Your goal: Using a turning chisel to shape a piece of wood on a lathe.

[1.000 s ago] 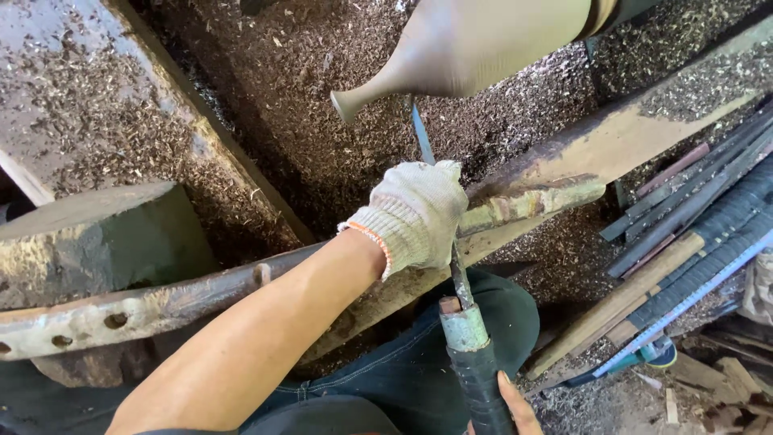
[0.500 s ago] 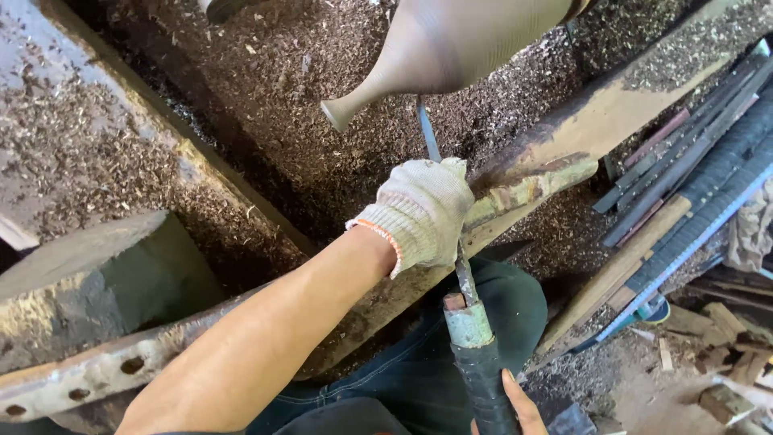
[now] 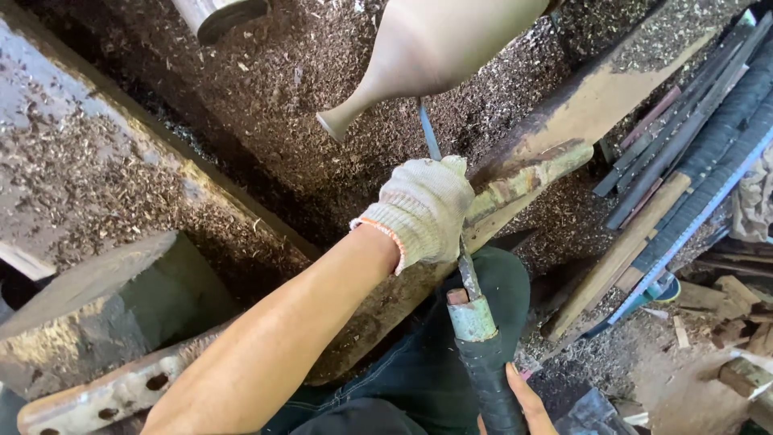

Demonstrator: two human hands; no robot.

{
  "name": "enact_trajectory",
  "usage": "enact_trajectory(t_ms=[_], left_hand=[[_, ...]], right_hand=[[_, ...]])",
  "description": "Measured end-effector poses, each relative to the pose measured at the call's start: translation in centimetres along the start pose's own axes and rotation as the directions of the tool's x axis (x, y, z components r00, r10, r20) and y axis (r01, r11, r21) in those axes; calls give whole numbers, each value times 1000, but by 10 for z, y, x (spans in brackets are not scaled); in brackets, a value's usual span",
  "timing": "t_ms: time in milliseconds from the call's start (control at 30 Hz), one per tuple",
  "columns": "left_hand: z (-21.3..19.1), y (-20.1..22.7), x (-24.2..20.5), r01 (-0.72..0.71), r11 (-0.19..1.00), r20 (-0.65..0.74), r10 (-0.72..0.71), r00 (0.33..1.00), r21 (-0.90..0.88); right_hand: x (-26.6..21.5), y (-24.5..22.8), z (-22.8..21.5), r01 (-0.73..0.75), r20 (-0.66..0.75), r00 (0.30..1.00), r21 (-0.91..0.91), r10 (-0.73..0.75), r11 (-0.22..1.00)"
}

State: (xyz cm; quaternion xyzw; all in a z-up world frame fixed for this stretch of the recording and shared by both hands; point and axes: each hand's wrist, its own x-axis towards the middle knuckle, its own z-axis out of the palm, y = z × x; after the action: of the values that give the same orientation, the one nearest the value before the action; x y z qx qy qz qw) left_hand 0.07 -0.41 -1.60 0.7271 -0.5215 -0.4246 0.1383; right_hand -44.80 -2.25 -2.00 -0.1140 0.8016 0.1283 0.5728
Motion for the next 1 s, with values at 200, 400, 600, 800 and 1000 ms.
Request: enact_trajectory(t_ms=[200,400,600,800,1000], left_hand=[[-9,7,-4,57,998,74,-57,996,-5],[4,6,-3,74,997,-4,-74,997,19],[5,10,-2,125,992,-18,-125,992,26],[6,11,-4,150,989,-38,-149,988,9],[2,10,-1,140,990,28,-140,990,10]], right_hand=[[-3,-17,-5,-4,-22,1000,-93,2,996],[17,-5,-48,233,160,965,-156,-208,960],[34,-14,-74,725,599,613,-168,-515,667],[41,-54,-48,185,362,928,-232,-92,955],[18,-45,-27,-43,66,996,-181,56,983]])
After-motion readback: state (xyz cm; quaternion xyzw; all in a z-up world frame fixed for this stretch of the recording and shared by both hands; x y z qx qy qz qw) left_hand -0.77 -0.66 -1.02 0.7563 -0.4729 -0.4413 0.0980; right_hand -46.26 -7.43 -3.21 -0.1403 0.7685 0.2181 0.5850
